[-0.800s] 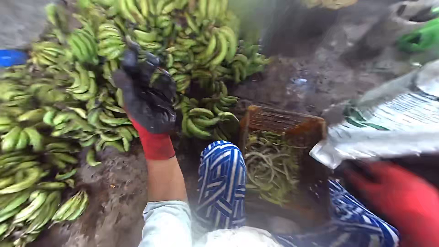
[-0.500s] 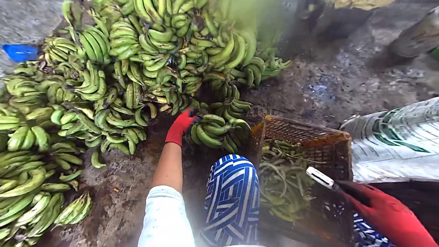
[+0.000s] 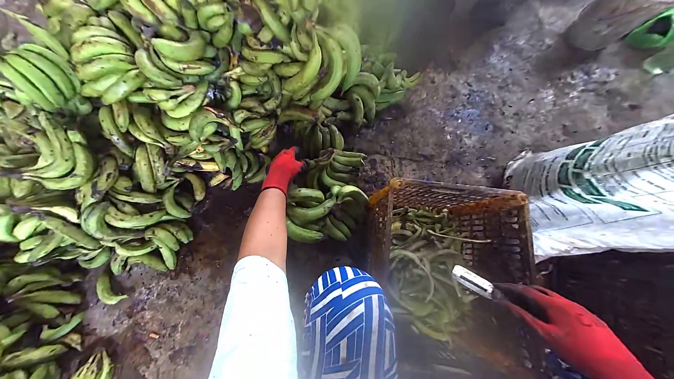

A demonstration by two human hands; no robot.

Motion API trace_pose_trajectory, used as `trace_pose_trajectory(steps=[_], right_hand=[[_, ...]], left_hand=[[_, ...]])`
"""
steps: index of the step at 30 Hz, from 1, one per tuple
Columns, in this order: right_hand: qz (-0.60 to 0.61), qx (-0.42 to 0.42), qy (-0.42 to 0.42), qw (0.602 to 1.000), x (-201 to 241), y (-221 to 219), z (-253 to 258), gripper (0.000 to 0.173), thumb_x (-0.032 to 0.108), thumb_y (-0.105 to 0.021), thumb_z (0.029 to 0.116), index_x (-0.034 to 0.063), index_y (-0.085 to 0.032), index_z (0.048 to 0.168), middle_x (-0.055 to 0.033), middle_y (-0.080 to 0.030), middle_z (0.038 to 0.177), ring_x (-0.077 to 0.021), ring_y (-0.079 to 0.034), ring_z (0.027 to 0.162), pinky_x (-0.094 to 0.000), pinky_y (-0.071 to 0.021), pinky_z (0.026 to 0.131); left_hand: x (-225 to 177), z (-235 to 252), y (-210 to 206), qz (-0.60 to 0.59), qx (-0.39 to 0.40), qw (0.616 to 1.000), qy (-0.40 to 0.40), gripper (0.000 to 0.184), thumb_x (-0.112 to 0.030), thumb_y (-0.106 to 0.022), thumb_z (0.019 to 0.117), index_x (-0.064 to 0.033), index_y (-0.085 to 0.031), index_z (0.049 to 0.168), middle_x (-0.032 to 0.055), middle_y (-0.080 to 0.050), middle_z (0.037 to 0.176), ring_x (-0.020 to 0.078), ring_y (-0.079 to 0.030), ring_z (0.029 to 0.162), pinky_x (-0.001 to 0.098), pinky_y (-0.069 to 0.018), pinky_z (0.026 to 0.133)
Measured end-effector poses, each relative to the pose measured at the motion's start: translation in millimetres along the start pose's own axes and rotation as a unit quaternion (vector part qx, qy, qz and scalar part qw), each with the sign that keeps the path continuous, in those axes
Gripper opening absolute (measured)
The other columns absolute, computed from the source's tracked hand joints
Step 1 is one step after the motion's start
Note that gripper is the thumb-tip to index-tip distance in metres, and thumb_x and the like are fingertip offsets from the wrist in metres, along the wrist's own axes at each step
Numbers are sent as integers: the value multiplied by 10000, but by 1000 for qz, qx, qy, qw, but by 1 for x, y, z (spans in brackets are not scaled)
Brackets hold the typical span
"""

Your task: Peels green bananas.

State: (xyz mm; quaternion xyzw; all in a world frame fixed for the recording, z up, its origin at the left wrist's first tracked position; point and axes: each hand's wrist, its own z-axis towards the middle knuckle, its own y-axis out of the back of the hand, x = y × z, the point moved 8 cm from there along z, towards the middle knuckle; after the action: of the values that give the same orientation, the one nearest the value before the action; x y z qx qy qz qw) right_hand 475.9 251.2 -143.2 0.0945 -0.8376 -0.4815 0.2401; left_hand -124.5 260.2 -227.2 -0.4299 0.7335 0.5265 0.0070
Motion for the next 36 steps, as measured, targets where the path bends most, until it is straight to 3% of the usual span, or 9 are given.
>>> trace_pose_trajectory(steps=[4,8,12,17,21,25,29,31,36], right_hand=[[0,25,-22,999,-2,-2,-1,491,503,-622,927,171,-721,1275,-209,-702,1187,-450,-674,1047,-706,-486,877],[15,43,-45,998,8,9,-3,458,394,-665,941,123,-699,1308,-247,-678,1227,-478,-658,1080,-715,-473,901],[25,36,-42,998,11,15,-6,479,438,-650,948,131,-697,1313,-228,-684,1232,-453,-670,1070,-683,-493,898],[63,12,-45,997,12,33,-13,498,423,-649,959,107,-675,1344,-240,-666,1271,-458,-649,1128,-676,-478,948],[101,-49,-31,993,12,51,-27,499,394,-651,959,65,-668,1334,-258,-659,1259,-452,-642,1128,-653,-481,958],[180,-189,11,965,1,75,-46,510,352,-625,981,-30,-639,1318,-280,-656,1239,-348,-663,1110,-497,-526,976],[294,-373,34,879,-13,101,-73,611,488,-606,986,-37,-617,1298,-107,-681,1204,-30,-644,1049,-230,-534,934],[336,-427,19,839,-16,109,-85,546,461,-605,988,0,-619,1281,10,-681,1154,51,-631,1000,-180,-538,896],[397,-440,5,805,-25,103,-99,531,511,-659,948,86,-646,1266,75,-679,1135,48,-638,972,-185,-553,860]], left_hand=[[-50,22,-22,9,-5,998,-57,576,-347,-648,985,-85,-495,1476,228,-521,1460,412,-491,1362,623,-387,1112],[-83,40,-60,64,-8,997,-28,751,-268,-713,924,-53,-370,1556,329,-454,1471,530,-404,1381,695,-349,1094],[-78,59,-81,114,-51,992,12,618,-141,-674,922,-105,-461,1501,263,-576,1374,474,-541,1281,677,-427,1027],[-97,46,-52,114,-70,991,-8,529,-131,-596,979,-68,-465,1488,273,-562,1378,457,-518,1312,633,-416,1063],[-158,7,11,136,-108,976,-131,534,-116,-606,968,-63,-478,1484,290,-565,1375,478,-512,1313,653,-387,1082],[-243,-74,51,237,-132,886,-377,466,-122,-609,969,-131,-563,1432,211,-589,1384,418,-512,1334,615,-349,1120],[-310,-180,46,270,-156,727,-611,402,-129,-532,1000,-239,-637,1371,81,-638,1368,356,-494,1366,614,-228,1175],[-329,-217,21,284,-143,681,-659,415,-96,-533,1004,-316,-664,1331,15,-636,1387,339,-444,1410,612,-166,1191],[-333,-257,-107,266,-56,616,-740,329,-63,-629,958,-247,-744,1206,56,-656,1361,362,-488,1376,590,-292,1140]])
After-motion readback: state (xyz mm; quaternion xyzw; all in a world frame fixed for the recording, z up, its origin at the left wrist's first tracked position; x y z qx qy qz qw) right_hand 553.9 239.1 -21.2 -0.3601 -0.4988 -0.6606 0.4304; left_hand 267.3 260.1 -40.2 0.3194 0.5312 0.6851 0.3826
